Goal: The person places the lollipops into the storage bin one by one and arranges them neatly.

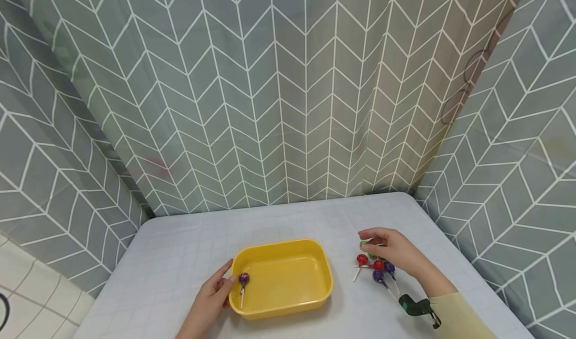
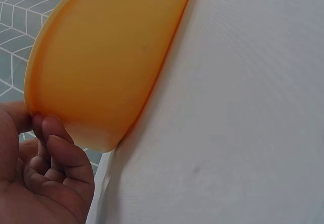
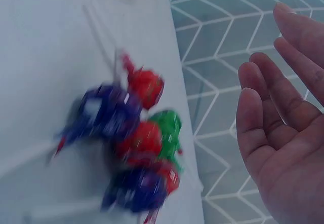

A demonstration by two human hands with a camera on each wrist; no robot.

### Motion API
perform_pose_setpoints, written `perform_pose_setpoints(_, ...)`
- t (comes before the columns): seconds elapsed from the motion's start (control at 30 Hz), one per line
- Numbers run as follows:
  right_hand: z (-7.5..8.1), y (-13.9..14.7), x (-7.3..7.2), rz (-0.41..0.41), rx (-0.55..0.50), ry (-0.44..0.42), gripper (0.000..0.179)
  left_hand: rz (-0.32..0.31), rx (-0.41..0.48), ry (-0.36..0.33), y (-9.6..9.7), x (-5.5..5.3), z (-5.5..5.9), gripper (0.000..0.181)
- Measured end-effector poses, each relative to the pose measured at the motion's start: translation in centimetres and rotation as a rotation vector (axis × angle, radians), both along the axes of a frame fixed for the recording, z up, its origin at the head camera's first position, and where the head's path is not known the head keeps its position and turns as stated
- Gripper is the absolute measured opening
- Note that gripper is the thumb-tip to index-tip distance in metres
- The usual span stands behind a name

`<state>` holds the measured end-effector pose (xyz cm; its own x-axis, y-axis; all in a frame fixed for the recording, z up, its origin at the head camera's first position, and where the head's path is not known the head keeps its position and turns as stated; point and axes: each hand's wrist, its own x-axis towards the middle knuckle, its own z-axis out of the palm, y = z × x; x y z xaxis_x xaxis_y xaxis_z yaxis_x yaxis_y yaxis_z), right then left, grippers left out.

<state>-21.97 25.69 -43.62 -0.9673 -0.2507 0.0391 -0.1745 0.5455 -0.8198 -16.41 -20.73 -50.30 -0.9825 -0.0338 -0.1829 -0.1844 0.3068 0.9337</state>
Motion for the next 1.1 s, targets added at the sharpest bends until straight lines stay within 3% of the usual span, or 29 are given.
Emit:
perform_pose_setpoints(0.6,-3.0,4.4,2.6,-0.058,0.041,0.010,0.036,0.002,-0.013,0.002,0.0,-0.1,-0.1,0.065)
perform_pose_setpoints(1.1,-4.5,5.5,2.9,-0.111,0.172,0.006,0.030,0.017,-0.028,0.002,0.1,-0.2,-0.2,0.063)
